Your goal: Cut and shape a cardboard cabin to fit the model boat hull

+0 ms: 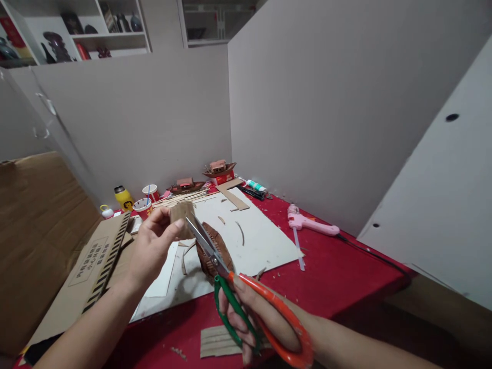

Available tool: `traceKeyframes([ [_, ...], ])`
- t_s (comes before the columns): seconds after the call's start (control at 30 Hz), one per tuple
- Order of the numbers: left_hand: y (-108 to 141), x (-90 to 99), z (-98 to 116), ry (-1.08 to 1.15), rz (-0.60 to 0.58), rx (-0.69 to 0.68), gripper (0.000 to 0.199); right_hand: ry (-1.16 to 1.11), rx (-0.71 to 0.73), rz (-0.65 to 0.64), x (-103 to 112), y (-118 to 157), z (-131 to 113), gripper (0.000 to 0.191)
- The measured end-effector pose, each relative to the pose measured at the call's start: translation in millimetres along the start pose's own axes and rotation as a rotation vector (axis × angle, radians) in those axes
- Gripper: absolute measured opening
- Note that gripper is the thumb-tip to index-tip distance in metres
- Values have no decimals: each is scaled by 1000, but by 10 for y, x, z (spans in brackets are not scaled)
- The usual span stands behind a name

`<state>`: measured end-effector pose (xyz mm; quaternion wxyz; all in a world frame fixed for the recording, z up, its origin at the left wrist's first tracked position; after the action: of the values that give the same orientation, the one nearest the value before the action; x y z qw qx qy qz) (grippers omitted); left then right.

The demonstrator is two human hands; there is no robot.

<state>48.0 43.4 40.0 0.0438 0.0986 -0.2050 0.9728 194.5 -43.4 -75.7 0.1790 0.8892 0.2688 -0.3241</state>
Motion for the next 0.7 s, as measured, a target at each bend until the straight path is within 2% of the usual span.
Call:
traceKeyframes([
  [0.3, -15, 63, -106, -120, 106, -110, 22, -64, -109, -6, 71, 37, 28, 70],
  [0.5, 5, 77, -79, -128, 150, -169, 18, -26, -62, -12, 70, -38, 8, 67],
  [0.6, 28, 77, -51, -229, 162, -255, 13, -8, -57, 9, 87, -97, -2, 68],
  [0.7, 60, 69, -26, -404, 197, -395, 10, 5, -84, 3, 109, -129, -12, 73],
])
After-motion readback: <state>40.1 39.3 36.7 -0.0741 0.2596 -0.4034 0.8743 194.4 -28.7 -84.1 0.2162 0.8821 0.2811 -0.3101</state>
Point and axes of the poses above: each hand's wrist, its own y-axis away from the middle knuckle, its own x-axis out of the back of the hand, z = x × y, the point moved 6 cm from there along -y, towards the middle knuckle, and after that the axes turned 15 degrees about -y, right-handed, at the moved point
